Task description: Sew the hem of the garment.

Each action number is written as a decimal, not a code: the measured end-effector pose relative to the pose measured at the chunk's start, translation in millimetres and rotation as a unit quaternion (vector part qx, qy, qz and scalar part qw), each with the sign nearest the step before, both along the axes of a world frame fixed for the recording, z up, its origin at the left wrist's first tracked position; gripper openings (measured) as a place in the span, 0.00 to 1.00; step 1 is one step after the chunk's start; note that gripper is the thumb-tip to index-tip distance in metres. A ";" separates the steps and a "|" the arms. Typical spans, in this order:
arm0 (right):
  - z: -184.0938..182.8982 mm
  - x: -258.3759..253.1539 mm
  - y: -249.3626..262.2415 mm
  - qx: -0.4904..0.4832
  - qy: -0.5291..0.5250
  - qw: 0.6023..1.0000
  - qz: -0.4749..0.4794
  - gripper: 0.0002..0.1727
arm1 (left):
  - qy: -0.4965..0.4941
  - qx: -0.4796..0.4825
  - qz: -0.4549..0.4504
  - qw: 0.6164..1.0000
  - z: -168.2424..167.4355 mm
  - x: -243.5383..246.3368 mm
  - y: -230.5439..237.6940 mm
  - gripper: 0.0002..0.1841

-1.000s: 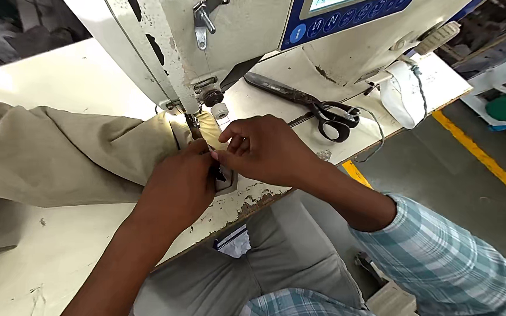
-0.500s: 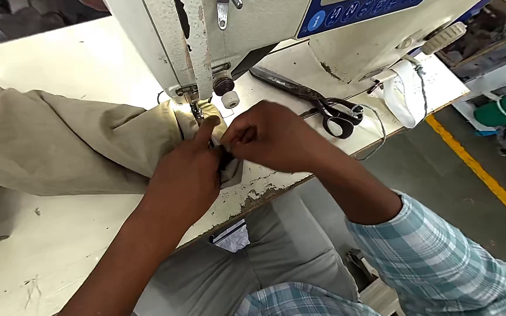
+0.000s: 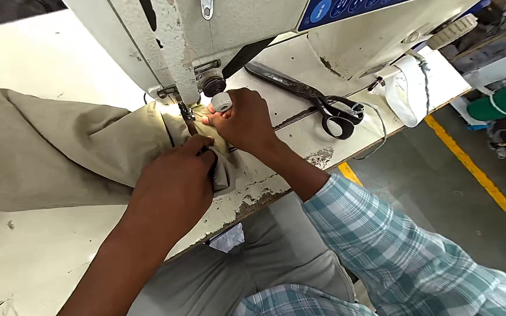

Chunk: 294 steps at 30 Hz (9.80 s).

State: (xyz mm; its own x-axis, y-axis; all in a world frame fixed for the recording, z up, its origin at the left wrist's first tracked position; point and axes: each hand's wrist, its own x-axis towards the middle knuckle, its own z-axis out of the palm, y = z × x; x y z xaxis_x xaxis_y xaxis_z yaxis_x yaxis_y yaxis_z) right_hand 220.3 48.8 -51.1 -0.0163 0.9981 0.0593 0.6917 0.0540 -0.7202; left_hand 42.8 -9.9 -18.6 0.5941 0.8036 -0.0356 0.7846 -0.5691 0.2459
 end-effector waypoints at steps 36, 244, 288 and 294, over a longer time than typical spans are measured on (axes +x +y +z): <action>58.7 -3.4 -19.3 -0.062 -0.193 0.973 0.111 0.08 | -0.007 -0.022 0.015 1.000 3.2 -3.4 -0.9 0.12; 9.3 16.5 -42.6 0.056 -0.067 0.991 0.100 0.13 | -0.087 0.002 0.086 0.992 -6.0 11.6 8.9 0.18; -24.6 20.6 -79.5 0.185 -0.030 0.955 0.229 0.12 | -0.016 0.019 0.122 0.992 11.1 18.0 -7.3 0.15; -26.1 20.5 -81.4 0.177 -0.036 0.959 0.220 0.12 | -0.073 0.035 0.162 0.983 8.1 14.9 -10.8 0.07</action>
